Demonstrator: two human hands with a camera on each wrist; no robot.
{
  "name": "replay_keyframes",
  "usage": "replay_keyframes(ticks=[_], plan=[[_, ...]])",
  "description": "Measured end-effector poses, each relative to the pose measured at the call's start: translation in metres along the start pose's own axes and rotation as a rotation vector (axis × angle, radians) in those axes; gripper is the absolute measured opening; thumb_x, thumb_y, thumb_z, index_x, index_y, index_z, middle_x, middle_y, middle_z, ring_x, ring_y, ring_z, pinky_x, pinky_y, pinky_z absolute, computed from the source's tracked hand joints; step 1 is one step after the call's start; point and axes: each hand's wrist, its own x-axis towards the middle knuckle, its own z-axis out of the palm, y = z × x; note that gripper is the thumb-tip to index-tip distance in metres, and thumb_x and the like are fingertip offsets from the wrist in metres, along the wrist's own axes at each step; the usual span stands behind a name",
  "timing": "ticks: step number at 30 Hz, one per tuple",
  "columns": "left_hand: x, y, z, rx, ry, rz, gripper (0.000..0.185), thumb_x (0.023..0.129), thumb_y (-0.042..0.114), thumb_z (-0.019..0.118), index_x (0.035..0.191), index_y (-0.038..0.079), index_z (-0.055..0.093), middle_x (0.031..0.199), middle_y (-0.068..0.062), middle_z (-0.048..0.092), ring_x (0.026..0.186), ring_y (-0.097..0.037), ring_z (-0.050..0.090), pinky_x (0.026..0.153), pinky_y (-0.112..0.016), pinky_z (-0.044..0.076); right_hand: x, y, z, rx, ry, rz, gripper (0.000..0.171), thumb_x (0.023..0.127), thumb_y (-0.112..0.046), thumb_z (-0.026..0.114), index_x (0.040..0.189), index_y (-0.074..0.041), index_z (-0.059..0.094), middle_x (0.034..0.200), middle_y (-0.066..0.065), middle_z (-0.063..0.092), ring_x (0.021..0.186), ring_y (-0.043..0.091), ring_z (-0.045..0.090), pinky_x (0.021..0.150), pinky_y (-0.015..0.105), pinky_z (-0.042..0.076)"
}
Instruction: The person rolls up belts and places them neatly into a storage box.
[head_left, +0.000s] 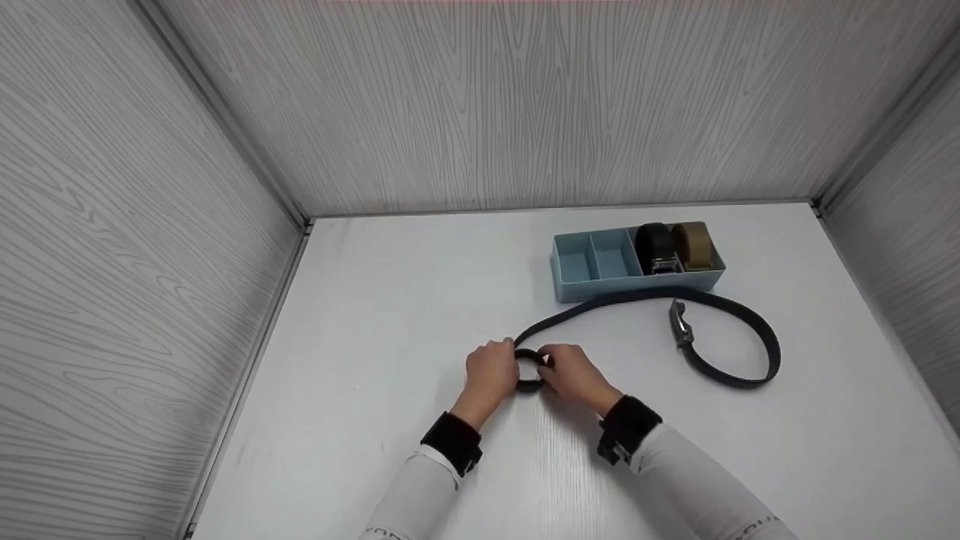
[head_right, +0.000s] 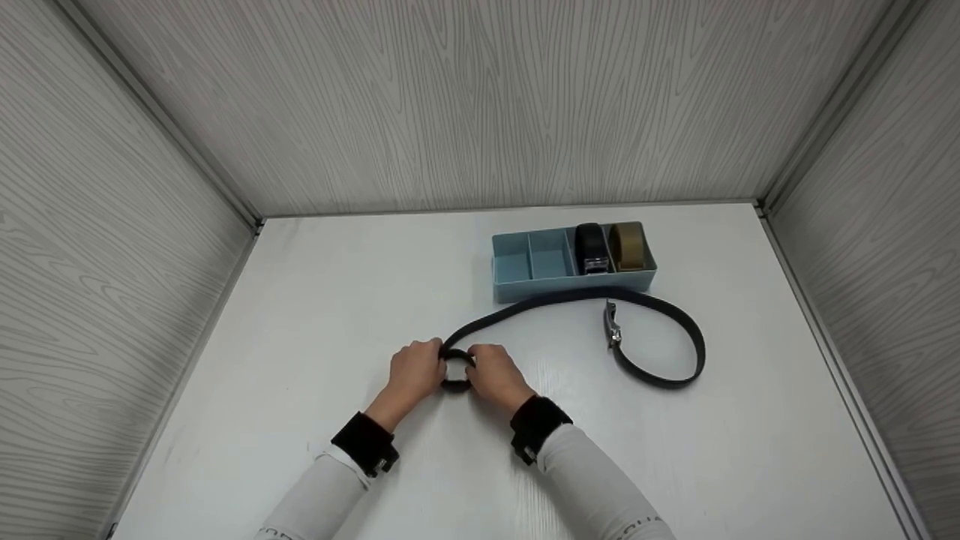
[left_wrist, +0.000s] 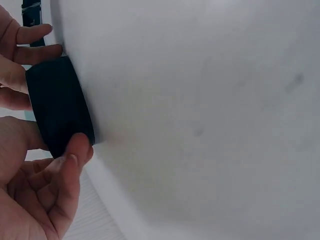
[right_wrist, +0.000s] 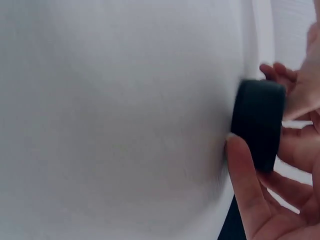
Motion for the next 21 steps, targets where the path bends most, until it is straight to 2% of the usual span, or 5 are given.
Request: replay_keyframes(ticks=[5,9,13,16,21], plan=[[-0.001,0.001,0.001,0.017,-0.034,0.076,0.01,0.086,0.008,0.067,0.095,0.005,0.068,0.085,-0.01,0.066,0.076,-0.027,0.067,0.06,-0.038,0.052,-0.001,-0.003,0.006,-0.129,0.085,-0.086,0.015,0.083,0.008,0.065,0.091,-0.002,0.073,0.073,0.004,0.063,0.066,0.016,0.054,0.064,0.037,0.047],[-0.002,0.0,0.002,0.045,0.003,0.122,0.007,0.086,0.013,0.068,0.081,0.008,0.07,0.076,-0.009,0.067,0.067,-0.026,0.066,0.054,-0.038,0.05,-0.004,0.0,0.008,-0.194,0.106,-0.106,0.017,0.083,0.006,0.065,0.091,-0.005,0.075,0.075,0.003,0.063,0.07,0.018,0.057,0.067,0.038,0.048],[-0.002,0.002,0.002,0.058,0.054,0.123,0.007,0.081,0.008,0.07,0.073,0.008,0.071,0.069,-0.009,0.067,0.061,-0.026,0.064,0.051,-0.038,0.049,-0.005,0.003,0.005,-0.088,0.108,-0.042,0.01,0.087,0.0,0.066,0.092,-0.004,0.074,0.081,0.001,0.068,0.075,0.015,0.061,0.071,0.036,0.05],[-0.001,0.005,0.003,0.049,0.04,0.088,0.004,0.079,0.006,0.068,0.075,0.006,0.071,0.071,-0.01,0.068,0.061,-0.027,0.065,0.052,-0.039,0.05,-0.006,0.004,0.003,-0.019,0.107,0.02,0.007,0.089,-0.009,0.07,0.092,-0.003,0.072,0.077,0.0,0.067,0.071,0.012,0.061,0.068,0.033,0.05],[-0.001,0.009,0.004,0.01,0.001,0.041,0.003,0.081,0.006,0.067,0.08,0.004,0.065,0.078,-0.014,0.068,0.067,-0.031,0.066,0.057,-0.041,0.051,-0.011,0.004,0.004,0.063,0.101,0.124,0.018,0.087,-0.017,0.074,0.091,-0.001,0.068,0.069,0.0,0.062,0.062,0.014,0.059,0.061,0.032,0.048]])
